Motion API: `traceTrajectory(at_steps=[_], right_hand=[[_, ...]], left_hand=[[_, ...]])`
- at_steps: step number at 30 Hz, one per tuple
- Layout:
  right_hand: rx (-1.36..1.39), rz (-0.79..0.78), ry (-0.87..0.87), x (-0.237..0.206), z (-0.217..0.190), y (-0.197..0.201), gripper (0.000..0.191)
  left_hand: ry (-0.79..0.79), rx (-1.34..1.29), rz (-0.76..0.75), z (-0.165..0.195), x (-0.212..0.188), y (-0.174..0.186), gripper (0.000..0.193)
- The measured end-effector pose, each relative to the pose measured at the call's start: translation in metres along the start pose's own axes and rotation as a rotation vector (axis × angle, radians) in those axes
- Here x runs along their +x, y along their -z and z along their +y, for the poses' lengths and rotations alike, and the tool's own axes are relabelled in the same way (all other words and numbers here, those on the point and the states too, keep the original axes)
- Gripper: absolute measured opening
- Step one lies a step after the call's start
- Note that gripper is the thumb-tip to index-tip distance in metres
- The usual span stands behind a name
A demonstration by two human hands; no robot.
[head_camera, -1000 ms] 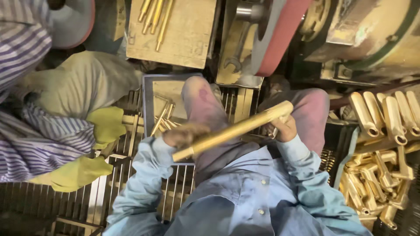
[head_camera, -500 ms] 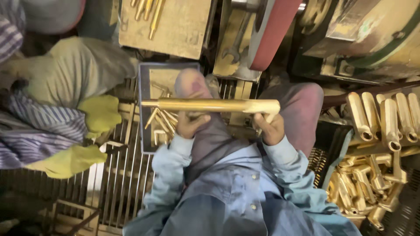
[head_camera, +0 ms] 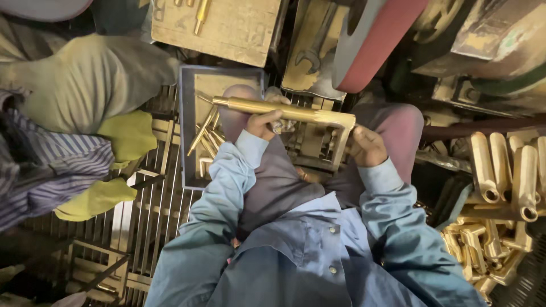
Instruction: The person sits on the floor and repeatedly presses brass L-shaped metal parts against a rotating grinding wheel to smooth their surfaces. They handle the parts one at a time, rotating them to grind different edges, and place finished pieces into a nearby metal basket.
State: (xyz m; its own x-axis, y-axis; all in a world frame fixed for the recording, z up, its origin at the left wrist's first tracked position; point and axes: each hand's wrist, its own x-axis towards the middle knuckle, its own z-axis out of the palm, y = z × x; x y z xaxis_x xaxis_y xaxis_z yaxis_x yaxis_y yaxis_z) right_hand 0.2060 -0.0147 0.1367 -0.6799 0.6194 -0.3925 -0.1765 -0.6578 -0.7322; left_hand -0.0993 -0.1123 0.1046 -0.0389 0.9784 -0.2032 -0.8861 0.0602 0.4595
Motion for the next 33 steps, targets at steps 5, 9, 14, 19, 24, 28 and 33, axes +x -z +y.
traceTrajectory(at_steps=[5, 9, 14, 19, 24, 28, 33], right_hand=[[-0.014, -0.076, -0.010, 0.047, -0.003, 0.033, 0.047], [-0.012, 0.039, -0.040, 0.074, 0.010, 0.049, 0.046], [0.001, 0.071, 0.058, 0.088, 0.029, 0.059, 0.044], [0.069, 0.251, -0.051, 0.089, 0.038, 0.055, 0.036], [0.139, 0.382, -0.166, 0.093, 0.050, 0.055, 0.032], [0.154, 0.426, -0.186, 0.094, 0.074, 0.078, 0.029], [-0.260, 0.400, -0.146, 0.117, 0.103, 0.110, 0.024]], left_hand=[[-0.007, 0.149, 0.054, 0.007, 0.025, 0.021, 0.037], [0.014, 0.122, 0.057, 0.000, 0.048, 0.039, 0.038], [0.024, 0.108, 0.125, -0.010, 0.050, 0.046, 0.040], [-0.046, 0.125, 0.244, -0.022, 0.048, 0.048, 0.036], [0.045, 0.070, 0.482, -0.039, 0.058, 0.057, 0.035], [0.070, 0.094, 0.645, -0.055, 0.066, 0.071, 0.037], [0.141, 0.100, 0.748, -0.065, 0.083, 0.087, 0.034]])
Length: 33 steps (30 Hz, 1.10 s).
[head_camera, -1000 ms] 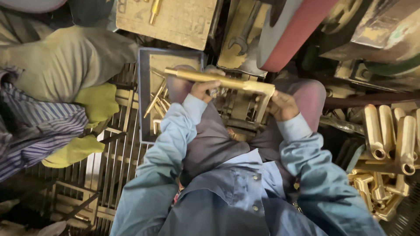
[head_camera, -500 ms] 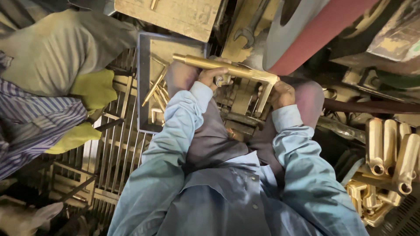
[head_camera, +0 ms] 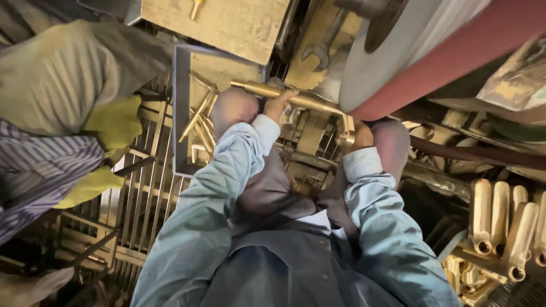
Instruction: The person sits on the floor and repeatedly presses brass L-shaped metal parts against a rotating grinding wheel to smooth their surfaces. They handle the parts one at a time, rotating them to grind different edges, and place finished pieces into a nearby metal basket.
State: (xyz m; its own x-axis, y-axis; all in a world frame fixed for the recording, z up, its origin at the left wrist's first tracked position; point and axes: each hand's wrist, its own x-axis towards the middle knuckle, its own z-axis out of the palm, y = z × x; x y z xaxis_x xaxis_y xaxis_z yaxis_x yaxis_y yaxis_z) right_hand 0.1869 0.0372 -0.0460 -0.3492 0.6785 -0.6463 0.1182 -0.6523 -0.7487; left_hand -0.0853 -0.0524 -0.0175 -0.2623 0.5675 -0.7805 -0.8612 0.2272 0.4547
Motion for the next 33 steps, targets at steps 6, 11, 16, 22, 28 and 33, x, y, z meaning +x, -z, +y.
traceTrajectory(at_steps=[6, 11, 16, 22, 28, 33], right_hand=[[0.332, -0.038, -0.259, -0.020, -0.039, -0.019, 0.038], [0.322, -0.468, -0.231, -0.150, -0.068, -0.030, 0.055], [-0.160, -0.399, 0.253, -0.182, -0.084, -0.033, 0.060], [-0.242, -0.560, 0.245, -0.133, -0.092, -0.012, 0.060], [-0.357, -0.437, 0.225, -0.081, -0.085, -0.006, 0.054], [-0.202, -0.496, 0.101, -0.086, -0.074, -0.005, 0.049]], left_hand=[[0.117, 0.049, -0.118, 0.021, -0.012, -0.004, 0.031], [-0.100, -0.053, -0.438, 0.029, -0.084, 0.003, 0.028], [-0.287, 0.034, -0.686, 0.039, -0.123, -0.005, 0.031], [-0.276, 0.009, -0.699, 0.052, -0.092, -0.010, 0.036], [-0.154, -0.020, -0.521, 0.031, -0.035, -0.009, 0.035], [-0.151, -0.027, -0.353, 0.009, -0.021, 0.001, 0.032]])
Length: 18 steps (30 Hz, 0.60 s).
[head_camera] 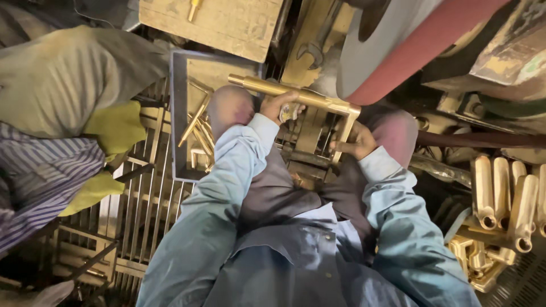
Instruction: The person sits on the floor and repeatedly presses brass L-shaped metal parts against a rotating grinding wheel to smooth their surfaces. They handle the parts one at a time, rotating them to grind different edges, and place finished pieces into a nearby metal basket.
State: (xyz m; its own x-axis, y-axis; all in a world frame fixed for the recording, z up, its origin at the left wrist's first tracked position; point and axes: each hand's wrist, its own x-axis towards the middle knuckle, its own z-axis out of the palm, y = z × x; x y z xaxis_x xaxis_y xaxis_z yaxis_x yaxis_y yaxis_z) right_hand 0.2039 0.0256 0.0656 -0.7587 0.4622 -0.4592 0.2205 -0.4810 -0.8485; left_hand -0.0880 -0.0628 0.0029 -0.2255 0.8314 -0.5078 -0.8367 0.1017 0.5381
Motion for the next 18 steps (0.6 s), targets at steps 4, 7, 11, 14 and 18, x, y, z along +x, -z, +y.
traceTrajectory(at_steps=[4, 7, 11, 14, 18], right_hand=[[0.186, 0.018, -0.123, -0.002, 0.006, -0.001, 0.039], [0.448, 0.065, -0.217, 0.019, 0.007, 0.010, 0.035], [0.795, -0.064, -0.281, 0.034, 0.009, 0.023, 0.029], [0.352, -0.026, -0.201, 0.018, 0.011, 0.017, 0.039], [-0.252, 0.050, 0.155, -0.008, 0.002, 0.000, 0.053]], left_hand=[[0.016, 0.061, 0.179, -0.009, 0.003, 0.002, 0.034], [0.120, 0.103, 0.266, -0.010, 0.017, -0.004, 0.035], [0.227, 0.118, 0.296, -0.002, 0.026, -0.010, 0.038], [0.190, 0.105, 0.190, 0.008, 0.011, -0.006, 0.034], [0.024, 0.050, -0.145, 0.018, -0.014, -0.004, 0.038]])
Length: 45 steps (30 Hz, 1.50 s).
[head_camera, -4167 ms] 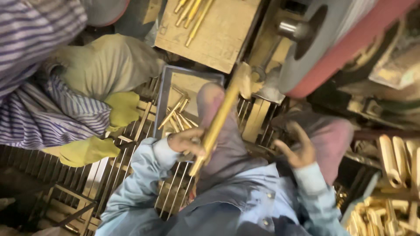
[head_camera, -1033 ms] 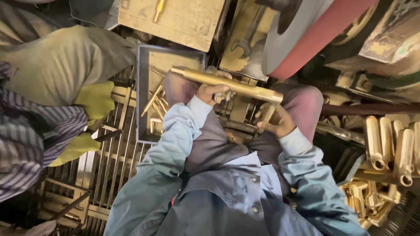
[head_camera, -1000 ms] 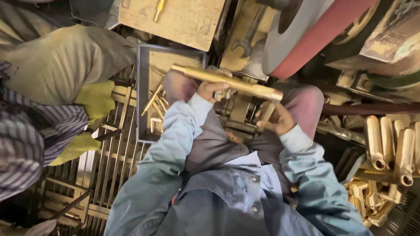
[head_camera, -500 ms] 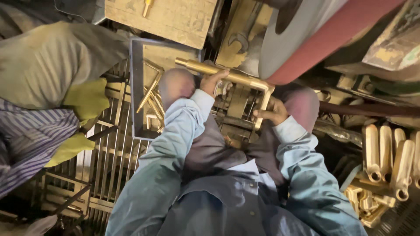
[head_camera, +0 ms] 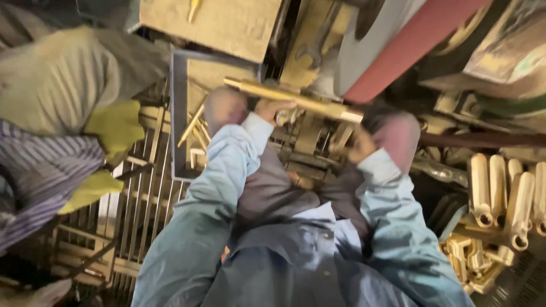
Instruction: The person sits on the floor and repeatedly presses brass L-shaped metal parts against a rotating grinding wheel to smooth their surfaces. They handle the parts one at a time, rotating them to grind different edges, and place finished pieces into a nearby metal basket.
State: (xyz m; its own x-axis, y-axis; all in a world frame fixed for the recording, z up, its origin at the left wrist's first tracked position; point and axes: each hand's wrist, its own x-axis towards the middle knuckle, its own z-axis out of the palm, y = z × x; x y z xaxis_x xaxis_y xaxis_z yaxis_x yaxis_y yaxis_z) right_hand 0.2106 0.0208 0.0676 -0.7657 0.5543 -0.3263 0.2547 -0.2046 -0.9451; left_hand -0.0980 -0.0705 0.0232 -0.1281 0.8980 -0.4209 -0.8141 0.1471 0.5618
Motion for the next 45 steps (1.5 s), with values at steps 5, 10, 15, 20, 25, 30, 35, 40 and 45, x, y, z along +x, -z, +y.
traceTrajectory(at_steps=[5, 10, 15, 20, 25, 30, 35, 40, 45], right_hand=[[-0.025, 0.060, -0.023, 0.006, -0.019, 0.004, 0.050], [0.281, -0.007, -0.117, -0.004, 0.007, 0.006, 0.041], [0.640, 0.013, -0.347, 0.019, 0.043, 0.018, 0.028], [0.731, -0.020, -0.423, 0.028, 0.018, 0.017, 0.037], [-0.473, 0.212, 0.254, -0.060, -0.069, -0.009, 0.074], [-0.461, 0.692, 0.395, -0.129, -0.120, -0.011, 0.067], [-0.237, 0.550, 0.299, -0.110, -0.088, 0.006, 0.037], [-0.125, 0.467, 0.161, -0.067, -0.036, 0.027, 0.028], [-0.123, 0.330, 0.199, -0.030, -0.006, 0.051, 0.023]], left_hand=[[-0.110, -0.006, -0.042, 0.001, 0.006, -0.013, 0.041], [-0.042, -0.005, 0.172, -0.020, 0.014, -0.005, 0.029], [0.217, 0.068, 0.322, -0.036, 0.039, 0.009, 0.031], [0.320, 0.058, 0.332, -0.024, 0.043, 0.002, 0.033], [0.078, -0.082, -0.017, -0.001, -0.028, -0.028, 0.034], [-0.138, -0.001, -0.122, 0.007, -0.069, -0.061, 0.037], [-0.145, -0.026, -0.169, 0.007, -0.058, -0.074, 0.034], [-0.138, 0.052, -0.170, 0.007, -0.049, -0.067, 0.033], [-0.096, 0.036, -0.101, -0.001, -0.026, -0.049, 0.036]])
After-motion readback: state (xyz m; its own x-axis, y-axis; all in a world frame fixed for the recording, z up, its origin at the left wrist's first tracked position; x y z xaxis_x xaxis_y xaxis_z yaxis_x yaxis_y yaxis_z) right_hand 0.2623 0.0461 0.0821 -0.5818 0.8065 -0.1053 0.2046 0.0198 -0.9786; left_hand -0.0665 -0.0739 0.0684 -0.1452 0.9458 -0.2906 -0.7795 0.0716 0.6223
